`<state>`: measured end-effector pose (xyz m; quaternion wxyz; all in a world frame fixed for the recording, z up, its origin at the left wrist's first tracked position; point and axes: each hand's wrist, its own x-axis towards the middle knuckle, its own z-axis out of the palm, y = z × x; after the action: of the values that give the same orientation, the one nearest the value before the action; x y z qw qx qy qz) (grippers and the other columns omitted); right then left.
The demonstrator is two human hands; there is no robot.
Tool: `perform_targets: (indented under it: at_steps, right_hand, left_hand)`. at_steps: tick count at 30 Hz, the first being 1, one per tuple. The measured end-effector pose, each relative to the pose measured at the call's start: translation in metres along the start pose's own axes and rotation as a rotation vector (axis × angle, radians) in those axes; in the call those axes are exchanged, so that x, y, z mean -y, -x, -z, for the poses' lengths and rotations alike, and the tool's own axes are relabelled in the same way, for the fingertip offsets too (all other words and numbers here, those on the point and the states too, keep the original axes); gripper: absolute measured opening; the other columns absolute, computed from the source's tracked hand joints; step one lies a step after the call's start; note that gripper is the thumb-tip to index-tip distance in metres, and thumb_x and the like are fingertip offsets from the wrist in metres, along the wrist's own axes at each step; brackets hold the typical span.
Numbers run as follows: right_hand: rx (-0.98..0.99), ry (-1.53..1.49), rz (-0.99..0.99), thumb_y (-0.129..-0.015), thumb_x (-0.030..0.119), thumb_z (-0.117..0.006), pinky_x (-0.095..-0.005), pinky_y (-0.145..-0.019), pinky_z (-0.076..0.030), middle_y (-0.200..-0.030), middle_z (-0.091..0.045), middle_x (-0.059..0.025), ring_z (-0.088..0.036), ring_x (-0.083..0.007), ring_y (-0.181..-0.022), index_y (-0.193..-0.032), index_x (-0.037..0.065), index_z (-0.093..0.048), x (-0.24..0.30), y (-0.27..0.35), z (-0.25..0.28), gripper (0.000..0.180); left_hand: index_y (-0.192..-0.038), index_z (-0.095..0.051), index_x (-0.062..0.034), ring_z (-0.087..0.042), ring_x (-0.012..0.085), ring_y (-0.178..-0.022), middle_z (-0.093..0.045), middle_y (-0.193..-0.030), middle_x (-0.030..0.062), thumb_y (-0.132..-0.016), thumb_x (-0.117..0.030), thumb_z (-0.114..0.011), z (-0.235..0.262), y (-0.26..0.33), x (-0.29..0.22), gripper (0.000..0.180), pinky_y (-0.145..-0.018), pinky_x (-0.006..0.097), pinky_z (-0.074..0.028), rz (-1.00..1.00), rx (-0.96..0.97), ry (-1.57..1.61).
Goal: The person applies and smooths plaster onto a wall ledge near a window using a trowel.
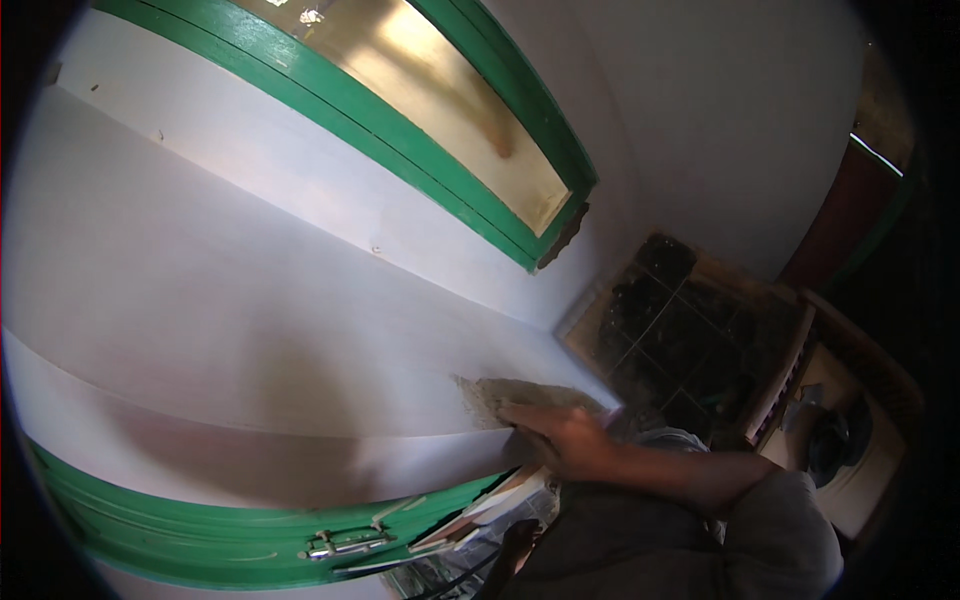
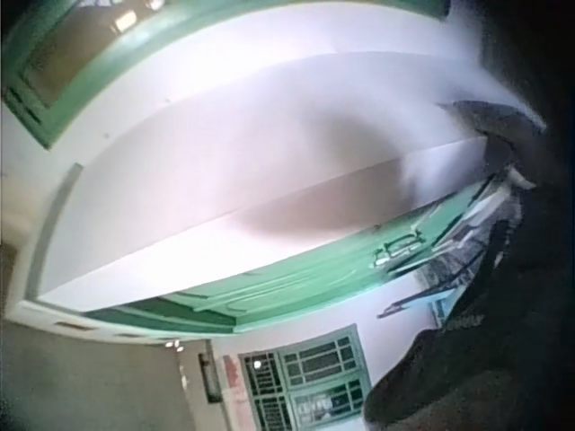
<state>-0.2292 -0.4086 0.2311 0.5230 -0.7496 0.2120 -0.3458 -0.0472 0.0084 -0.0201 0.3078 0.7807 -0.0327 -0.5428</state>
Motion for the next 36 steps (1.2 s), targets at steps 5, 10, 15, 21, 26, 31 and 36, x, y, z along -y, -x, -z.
perform_targets:
  at_steps: [5,10,15,21,26,31,36]
  right_hand:
    - [0.152,0.204,-0.269,-0.099,0.011,-0.061,-0.0449,-0.087,-0.06,-0.119,-0.073,-0.0209,-0.074,-0.037,-0.104,-0.134,0.007,-0.068,-0.004,0.003,0.0,0.036]
    - [-0.056,0.023,0.09,-0.098,0.012,-0.062,-0.0455,-0.088,-0.06,-0.114,-0.074,-0.022,-0.074,-0.0379,-0.102,-0.132,0.007,-0.069,-0.001,0.002,-0.001,0.035]
    - [0.155,0.109,-0.208,-0.098,0.011,-0.063,-0.045,-0.089,-0.059,-0.112,-0.074,-0.0234,-0.074,-0.0389,-0.102,-0.133,0.008,-0.068,-0.002,-0.002,-0.003,0.035]
    - [-0.148,-0.028,0.201,-0.097,0.007,-0.062,-0.0448,-0.088,-0.059,-0.112,-0.074,-0.0244,-0.074,-0.039,-0.099,-0.133,0.008,-0.068,-0.005,-0.004,-0.007,0.036]
    - [0.039,0.14,-0.117,-0.099,0.006,-0.061,-0.0439,-0.087,-0.059,-0.11,-0.074,-0.0237,-0.075,-0.0386,-0.097,-0.133,0.009,-0.069,-0.003,-0.008,-0.005,0.035]
    - [0.032,0.02,0.016,-0.099,0.008,-0.061,-0.0436,-0.088,-0.059,-0.112,-0.074,-0.0226,-0.074,-0.0385,-0.097,-0.133,0.009,-0.069,-0.005,-0.013,-0.002,0.035]
    - [0.196,0.054,-0.158,-0.095,0.01,-0.063,-0.0448,-0.094,-0.053,-0.119,-0.074,-0.0177,-0.072,-0.0333,-0.107,-0.145,0.012,-0.058,-0.012,-0.018,-0.005,0.051]
  left_hand:
    - [-0.129,-0.066,0.0005,-0.07,0.024,-0.1,-0.074,-0.113,0.0144,-0.104,-0.025,-0.064,-0.009,-0.004,-0.006,0.036,-0.088,0.037,-0.054,-0.169,-0.023,-0.24]
    - [-0.127,-0.068,0.0027,-0.07,0.0228,-0.106,-0.074,-0.116,0.0141,-0.103,-0.026,-0.065,-0.008,-0.011,0.01,0.038,-0.093,0.035,-0.053,0.077,-0.069,-0.008]
    - [-0.127,-0.068,0.0032,-0.068,0.0188,-0.111,-0.073,-0.121,0.0122,-0.103,-0.025,-0.066,0.003,-0.024,0.042,0.038,-0.098,0.033,-0.051,-0.243,0.052,-0.104]
    - [-0.128,-0.068,0.0033,-0.068,0.0193,-0.114,-0.073,-0.124,0.0134,-0.102,-0.026,-0.068,0.008,-0.021,0.053,0.039,-0.101,0.033,-0.05,-0.176,0.065,-0.107]
    - [-0.128,-0.068,0.0028,-0.068,0.0196,-0.114,-0.073,-0.124,0.0141,-0.102,-0.027,-0.068,0.004,-0.018,0.042,0.04,-0.102,0.033,-0.05,-0.203,0.021,-0.159]
    - [-0.127,-0.069,0.0024,-0.069,0.0207,-0.112,-0.074,-0.121,0.0146,-0.102,-0.027,-0.067,0.001,-0.013,0.025,0.038,-0.1,0.033,-0.051,-0.13,-0.008,-0.187]
    - [-0.126,-0.07,0.002,-0.071,0.0217,-0.11,-0.075,-0.118,0.0152,-0.102,-0.027,-0.066,-0.009,0.001,0.005,0.037,-0.098,0.033,-0.052,-0.157,-0.033,-0.304]
